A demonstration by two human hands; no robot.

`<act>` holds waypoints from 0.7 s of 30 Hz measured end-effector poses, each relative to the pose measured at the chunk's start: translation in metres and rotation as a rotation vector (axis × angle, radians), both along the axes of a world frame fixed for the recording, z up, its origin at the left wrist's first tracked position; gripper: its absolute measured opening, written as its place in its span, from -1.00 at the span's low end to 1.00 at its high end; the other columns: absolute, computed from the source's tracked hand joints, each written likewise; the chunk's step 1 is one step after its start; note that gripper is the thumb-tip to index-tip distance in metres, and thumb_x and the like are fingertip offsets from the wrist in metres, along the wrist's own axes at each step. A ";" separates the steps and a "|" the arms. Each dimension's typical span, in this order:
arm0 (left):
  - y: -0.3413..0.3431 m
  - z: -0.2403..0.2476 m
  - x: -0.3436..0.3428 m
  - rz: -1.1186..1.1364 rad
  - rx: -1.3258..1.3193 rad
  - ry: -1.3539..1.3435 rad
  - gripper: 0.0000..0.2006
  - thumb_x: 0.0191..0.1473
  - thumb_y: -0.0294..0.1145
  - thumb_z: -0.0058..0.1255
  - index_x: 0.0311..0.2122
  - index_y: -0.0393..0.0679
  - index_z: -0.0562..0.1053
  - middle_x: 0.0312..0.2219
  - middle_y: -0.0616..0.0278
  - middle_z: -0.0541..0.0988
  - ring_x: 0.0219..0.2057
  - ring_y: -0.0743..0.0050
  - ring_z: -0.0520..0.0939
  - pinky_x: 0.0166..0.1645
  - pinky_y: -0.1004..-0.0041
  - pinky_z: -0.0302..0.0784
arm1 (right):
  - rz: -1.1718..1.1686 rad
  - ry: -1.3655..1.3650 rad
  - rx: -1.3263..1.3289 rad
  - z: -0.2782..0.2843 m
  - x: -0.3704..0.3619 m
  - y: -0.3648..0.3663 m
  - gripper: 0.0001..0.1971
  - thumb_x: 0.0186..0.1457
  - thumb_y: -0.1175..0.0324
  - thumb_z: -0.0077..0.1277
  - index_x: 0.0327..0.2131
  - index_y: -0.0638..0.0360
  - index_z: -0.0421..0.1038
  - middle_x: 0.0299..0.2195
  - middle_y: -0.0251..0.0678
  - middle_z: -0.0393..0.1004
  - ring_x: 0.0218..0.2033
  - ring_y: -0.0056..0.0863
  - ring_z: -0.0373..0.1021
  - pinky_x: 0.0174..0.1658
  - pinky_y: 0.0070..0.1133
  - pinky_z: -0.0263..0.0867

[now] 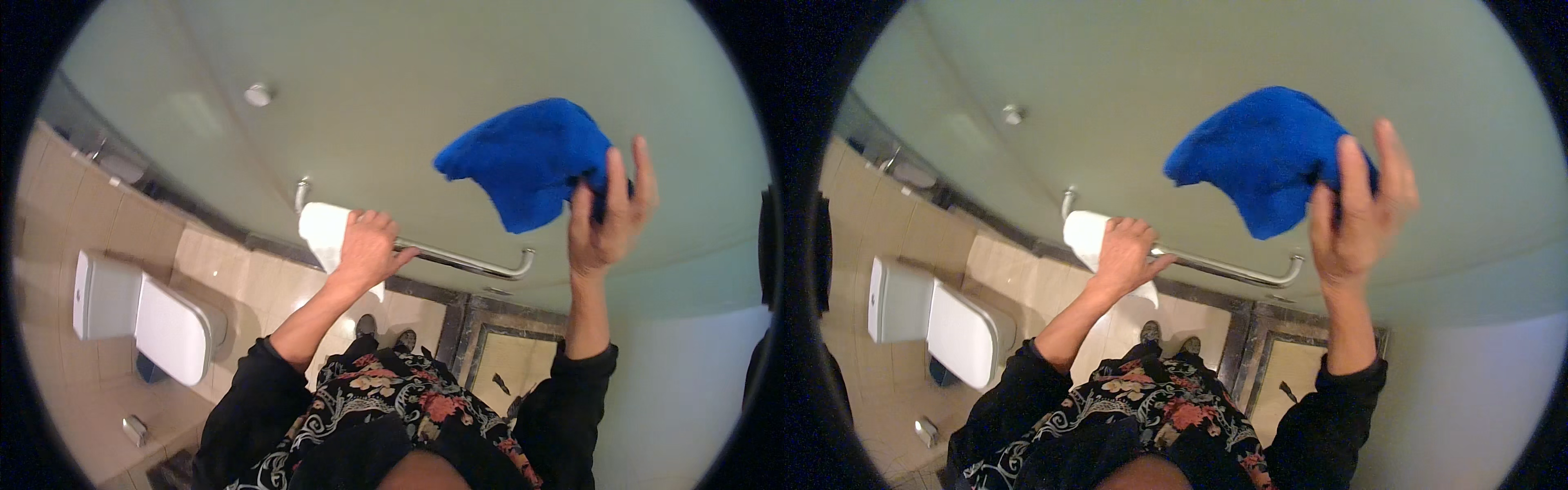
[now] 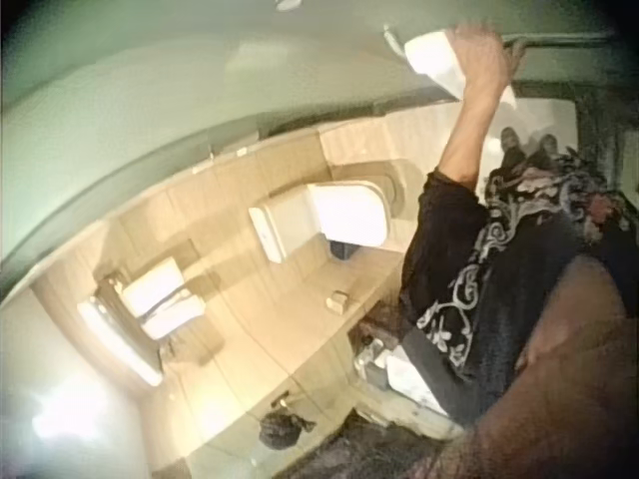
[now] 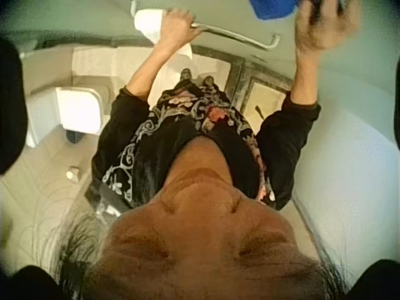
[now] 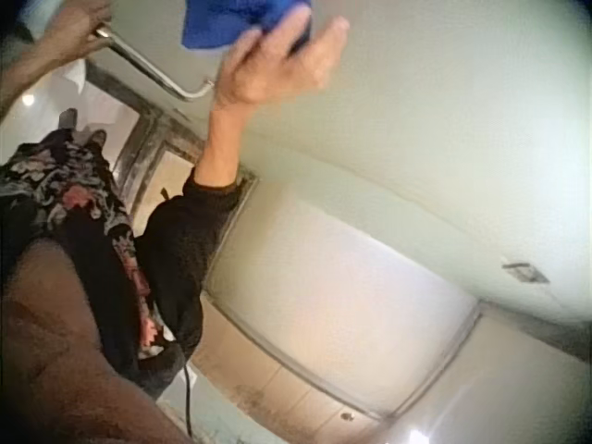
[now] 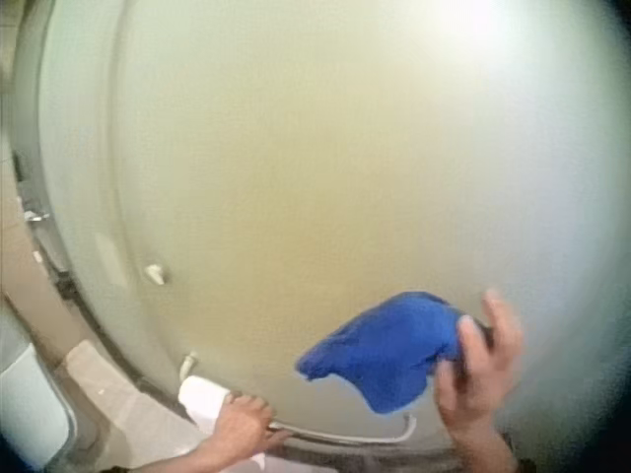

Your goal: The person wipes a frosted glass partition with a blue cloth, then moves to the sink area to wipe the basin and faucet. They fill two clear glasses with water from the tap, rinse them, and place them on the counter. The person also wipes the sink countertop and surrounding surfaces.

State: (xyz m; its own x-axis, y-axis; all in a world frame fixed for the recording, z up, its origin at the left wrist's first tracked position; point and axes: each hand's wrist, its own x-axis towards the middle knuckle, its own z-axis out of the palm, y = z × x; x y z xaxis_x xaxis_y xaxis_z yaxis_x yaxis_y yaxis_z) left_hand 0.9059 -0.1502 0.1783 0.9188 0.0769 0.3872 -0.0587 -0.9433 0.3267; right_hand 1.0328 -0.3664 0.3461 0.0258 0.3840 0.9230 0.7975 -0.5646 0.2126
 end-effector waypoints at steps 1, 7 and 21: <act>0.000 -0.001 -0.002 0.014 -0.002 0.005 -0.63 -0.25 -0.05 0.18 -0.53 -0.21 0.48 -0.53 0.16 0.44 -0.37 0.23 0.45 -0.09 0.22 0.22 | 0.013 0.006 -0.006 -0.001 -0.001 0.001 -0.50 -0.18 0.57 0.03 -0.04 0.11 0.34 0.06 -0.04 0.22 0.03 -0.15 0.20 0.03 -0.37 0.12; 0.003 -0.003 0.000 0.002 0.019 -0.015 -0.66 -0.26 -0.07 0.18 -0.52 -0.17 0.46 -0.53 0.20 0.44 -0.39 0.25 0.44 -0.18 0.27 0.23 | 0.042 0.029 0.034 -0.001 -0.004 0.006 -0.53 -0.19 0.64 0.04 -0.08 0.18 0.37 -0.01 -0.06 0.29 -0.03 -0.21 0.25 -0.02 -0.44 0.19; -0.012 0.073 0.011 -0.044 -0.877 -0.140 -0.43 -0.20 -0.25 0.21 -0.04 -0.23 0.33 -0.21 0.08 0.50 -0.10 0.28 0.47 0.03 0.26 0.28 | 0.123 0.127 0.071 -0.014 -0.017 0.009 -0.55 -0.31 0.66 -0.01 -0.19 0.19 0.42 -0.25 -0.16 0.41 -0.26 -0.26 0.35 -0.19 -0.46 0.29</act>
State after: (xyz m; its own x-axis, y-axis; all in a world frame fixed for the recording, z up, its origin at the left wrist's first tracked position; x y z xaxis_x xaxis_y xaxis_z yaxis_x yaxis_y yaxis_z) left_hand 0.9167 -0.1617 0.2509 0.8767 0.3642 0.3142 -0.1824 -0.3525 0.9178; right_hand 1.0162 -0.3572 0.3323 0.1010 0.3258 0.9400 0.8793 -0.4713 0.0688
